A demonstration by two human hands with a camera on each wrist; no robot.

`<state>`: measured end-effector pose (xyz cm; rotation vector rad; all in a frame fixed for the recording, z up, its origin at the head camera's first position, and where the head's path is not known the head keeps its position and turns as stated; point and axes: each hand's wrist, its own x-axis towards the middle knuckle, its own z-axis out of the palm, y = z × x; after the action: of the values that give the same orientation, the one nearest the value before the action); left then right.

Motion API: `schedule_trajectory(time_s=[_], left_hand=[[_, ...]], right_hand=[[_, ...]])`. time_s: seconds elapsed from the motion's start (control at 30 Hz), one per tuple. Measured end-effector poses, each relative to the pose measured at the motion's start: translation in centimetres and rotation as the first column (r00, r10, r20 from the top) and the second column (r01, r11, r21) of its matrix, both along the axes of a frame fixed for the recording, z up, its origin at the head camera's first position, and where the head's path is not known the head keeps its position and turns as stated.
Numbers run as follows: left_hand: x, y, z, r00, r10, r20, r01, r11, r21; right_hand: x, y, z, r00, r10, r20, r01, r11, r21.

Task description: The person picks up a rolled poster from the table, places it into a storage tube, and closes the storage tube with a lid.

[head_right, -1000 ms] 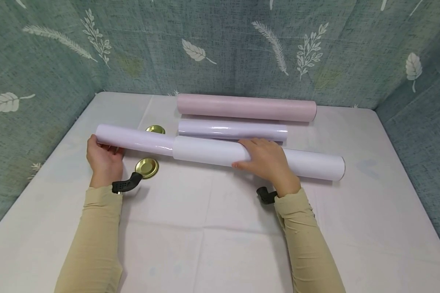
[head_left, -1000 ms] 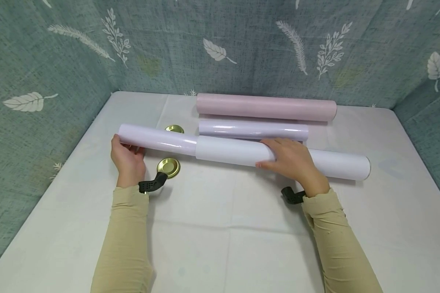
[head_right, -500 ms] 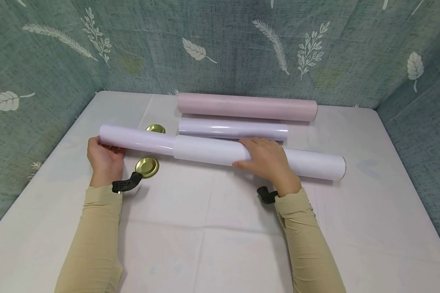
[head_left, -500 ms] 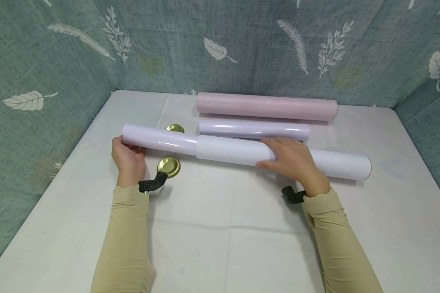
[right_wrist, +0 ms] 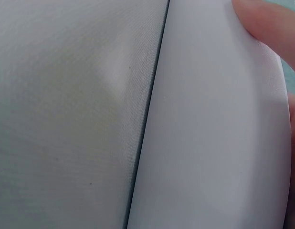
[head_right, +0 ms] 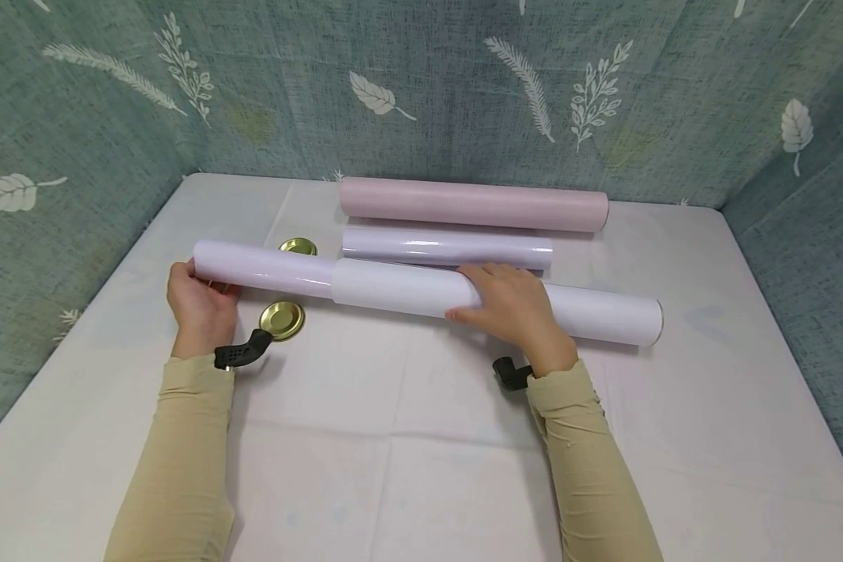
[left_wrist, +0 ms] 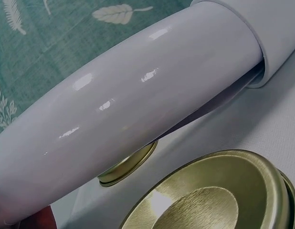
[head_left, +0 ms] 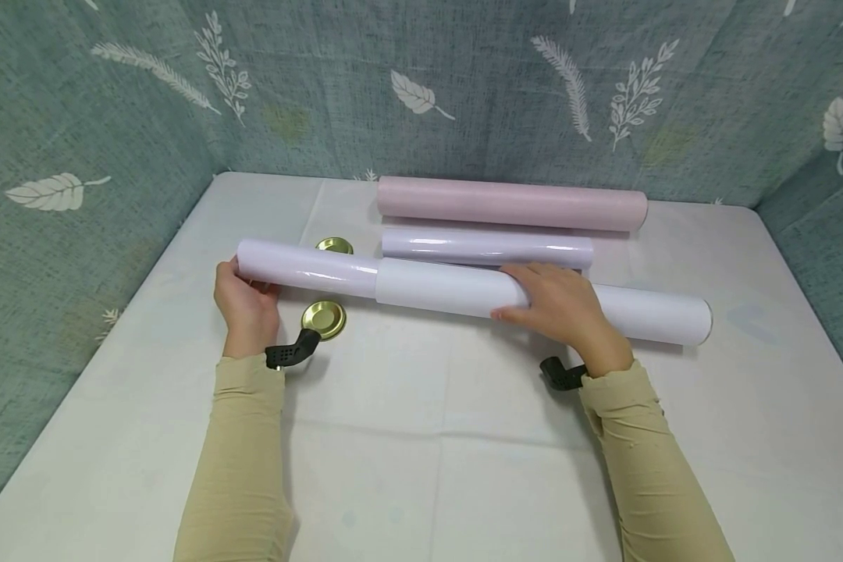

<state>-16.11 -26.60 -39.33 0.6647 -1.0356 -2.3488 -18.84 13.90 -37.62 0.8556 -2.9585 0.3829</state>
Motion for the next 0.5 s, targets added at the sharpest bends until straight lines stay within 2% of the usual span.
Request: schedule_trajectory(time_s=[0.3, 0.5], left_hand=[[-0.13, 0.01, -0.19, 1.0, -0.017, 0.017, 0.017, 1.0, -0.026], [-0.07, 0.15, -0.2, 0.998, -0.052, 0.025, 0.054, 0.995, -0.082]], right_hand=[[0.04, 0.02, 0.06, 1.0, -0.003, 0.006, 0.003, 1.0, 0.004], [0.01, 0.01, 0.02, 1.0, -0.002, -0.001, 0.002, 1.0, 0.006]])
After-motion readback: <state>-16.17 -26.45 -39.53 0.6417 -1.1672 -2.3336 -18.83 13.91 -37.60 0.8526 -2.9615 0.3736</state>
